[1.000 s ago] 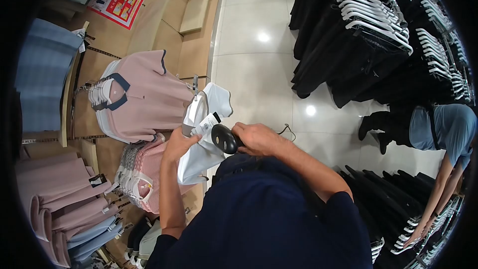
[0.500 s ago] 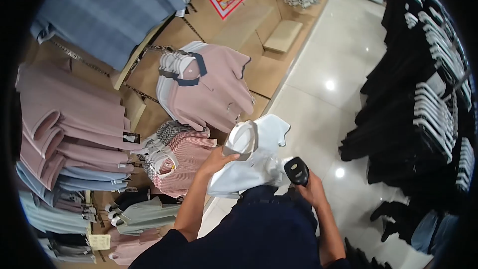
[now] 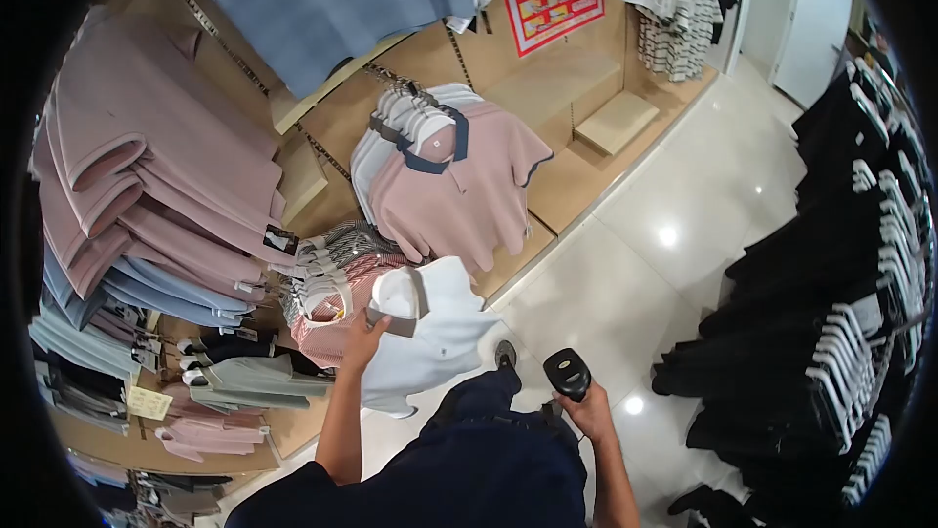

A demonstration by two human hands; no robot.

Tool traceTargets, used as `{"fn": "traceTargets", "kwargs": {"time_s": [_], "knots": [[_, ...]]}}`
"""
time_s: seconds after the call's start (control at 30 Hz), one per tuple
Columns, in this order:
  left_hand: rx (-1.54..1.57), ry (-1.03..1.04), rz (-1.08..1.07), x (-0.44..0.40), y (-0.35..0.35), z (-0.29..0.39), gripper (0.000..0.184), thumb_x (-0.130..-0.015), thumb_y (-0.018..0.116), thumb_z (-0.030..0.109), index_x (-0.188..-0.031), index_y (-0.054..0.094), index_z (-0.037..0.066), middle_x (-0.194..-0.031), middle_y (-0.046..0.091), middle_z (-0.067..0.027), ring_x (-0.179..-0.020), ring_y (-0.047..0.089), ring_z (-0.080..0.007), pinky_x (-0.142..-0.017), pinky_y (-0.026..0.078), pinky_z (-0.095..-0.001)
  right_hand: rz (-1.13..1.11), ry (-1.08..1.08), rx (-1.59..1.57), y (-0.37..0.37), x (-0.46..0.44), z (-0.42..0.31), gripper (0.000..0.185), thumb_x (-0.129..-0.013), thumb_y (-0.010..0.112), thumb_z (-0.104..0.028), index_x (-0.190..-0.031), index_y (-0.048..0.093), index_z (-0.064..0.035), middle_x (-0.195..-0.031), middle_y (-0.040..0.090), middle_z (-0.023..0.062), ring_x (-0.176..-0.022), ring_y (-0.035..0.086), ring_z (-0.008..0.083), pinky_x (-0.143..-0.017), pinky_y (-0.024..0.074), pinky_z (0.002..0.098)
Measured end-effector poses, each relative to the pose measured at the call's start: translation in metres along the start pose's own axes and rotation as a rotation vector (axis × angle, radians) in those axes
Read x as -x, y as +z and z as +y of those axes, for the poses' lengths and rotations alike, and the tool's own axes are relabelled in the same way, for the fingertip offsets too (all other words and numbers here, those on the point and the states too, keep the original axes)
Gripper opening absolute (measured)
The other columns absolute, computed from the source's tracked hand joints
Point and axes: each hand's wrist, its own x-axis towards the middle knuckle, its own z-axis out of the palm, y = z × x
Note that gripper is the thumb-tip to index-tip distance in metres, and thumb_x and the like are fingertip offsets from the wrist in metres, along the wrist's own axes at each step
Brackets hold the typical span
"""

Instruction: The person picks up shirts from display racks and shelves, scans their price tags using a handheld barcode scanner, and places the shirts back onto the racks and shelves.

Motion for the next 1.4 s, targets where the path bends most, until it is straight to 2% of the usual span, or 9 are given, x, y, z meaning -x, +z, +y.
{"fn": "traceTargets", "kwargs": {"time_s": [0.07,0.17,0.2,0.37,0.73,0.83,0.93,1.07,1.4], "knots": [[-0.046,-0.087,0.032,-0.010,-0.013,-0.013,0.047,-0.089,0.071,0.024,-0.119,0.056,-0.009,-0.104,0.068,-0.0227,-0.097,0.066,-0.0317,-0.086,0.050,-0.0389,-0.089,0.064,0.053,0.003,-0.026,-0.016,0.032,-0.079,0.080,-0.011,-0.106,0.068,0.0003,-0.097,0.074,0.0098,-0.089,0.068,0.0150,-0.083,0.0532,0.0312],[-0.082,-0.148,0.083,-0.030,-0.026,-0.038,0.044,-0.089,0.070,0.023,-0.117,0.056,-0.009,-0.103,0.068,-0.0237,-0.096,0.066,-0.0338,-0.085,0.050,-0.0400,-0.190,-0.160,0.036,0.019,-0.079,-0.042,0.034,-0.081,0.079,-0.010,-0.110,0.067,0.0022,-0.096,0.074,0.0077,-0.091,0.067,0.0133,-0.084,0.0524,0.0304],[-0.089,-0.152,0.101,-0.039,-0.027,-0.043,0.043,-0.089,0.070,0.022,-0.117,0.056,-0.008,-0.103,0.068,-0.0239,-0.095,0.066,-0.0344,-0.084,0.050,-0.0401,-0.217,-0.186,0.064,0.027,-0.098,-0.063,0.035,-0.076,0.077,-0.010,-0.107,0.066,0.0015,-0.097,0.072,0.0166,-0.091,0.071,0.0268,-0.084,0.0533,0.0347],[-0.039,-0.199,0.137,-0.092,-0.024,-0.089,0.038,-0.089,0.068,0.022,-0.113,0.056,-0.005,-0.102,0.068,-0.0257,-0.098,0.065,-0.0388,-0.085,0.049,-0.0415,-0.350,-0.463,0.216,0.083,-0.201,-0.170,0.040,-0.075,0.076,-0.013,-0.111,0.065,0.0006,-0.109,0.067,0.0189,-0.099,0.065,0.0372,-0.087,0.0525,0.0400],[-0.364,-0.316,-0.001,-0.151,-0.055,-0.164,0.060,-0.088,0.068,0.031,-0.139,0.048,0.006,-0.123,0.062,-0.0279,-0.114,0.059,-0.0451,-0.093,0.049,-0.0489,-0.407,-1.014,0.646,0.242,-0.388,-0.312,0.048,-0.068,0.075,-0.025,-0.107,0.069,0.0017,-0.130,0.057,0.0229,-0.121,0.056,0.0348,-0.094,0.0533,0.0437],[-0.325,-0.366,0.004,-0.147,-0.056,-0.174,0.059,-0.087,0.070,0.029,-0.137,0.050,0.006,-0.117,0.065,-0.0270,-0.110,0.062,-0.0451,-0.090,0.050,-0.0493,-0.431,-1.030,0.809,0.290,-0.445,-0.326,0.043,-0.067,0.075,-0.025,-0.103,0.071,-0.0024,-0.125,0.060,0.0231,-0.117,0.058,0.0397,-0.094,0.0532,0.0438],[-0.275,-0.303,0.061,-0.142,-0.052,-0.178,0.053,-0.085,0.072,0.027,-0.132,0.054,0.007,-0.109,0.067,-0.0261,-0.104,0.063,-0.0463,-0.084,0.050,-0.0510,-0.611,-0.742,1.133,0.312,-0.485,-0.321,0.035,-0.067,0.073,-0.024,-0.094,0.071,-0.0027,-0.114,0.065,0.0204,-0.111,0.061,0.0385,-0.088,0.0557,0.0447],[-0.289,-0.312,0.122,-0.153,-0.043,-0.165,0.047,-0.085,0.072,0.025,-0.127,0.058,0.009,-0.103,0.069,-0.0232,-0.099,0.064,-0.0455,-0.078,0.050,-0.0517,-0.561,-0.947,1.088,0.278,-0.471,-0.302,0.032,-0.066,0.071,-0.023,-0.089,0.070,-0.0012,-0.102,0.065,0.0174,-0.103,0.063,0.0349,-0.082,0.0576,0.0441],[-0.397,-0.128,-0.054,-0.329,0.017,-0.054,0.044,-0.089,0.065,0.034,-0.124,0.062,0.007,-0.107,0.069,-0.0217,-0.100,0.064,-0.0424,-0.084,0.051,-0.0486,-0.637,-0.860,0.945,0.226,-0.462,-0.291,0.039,-0.063,0.074,-0.017,-0.099,0.069,-0.0023,-0.110,0.062,0.0156,-0.111,0.060,0.0313,-0.090,0.0542,0.0404]]}}
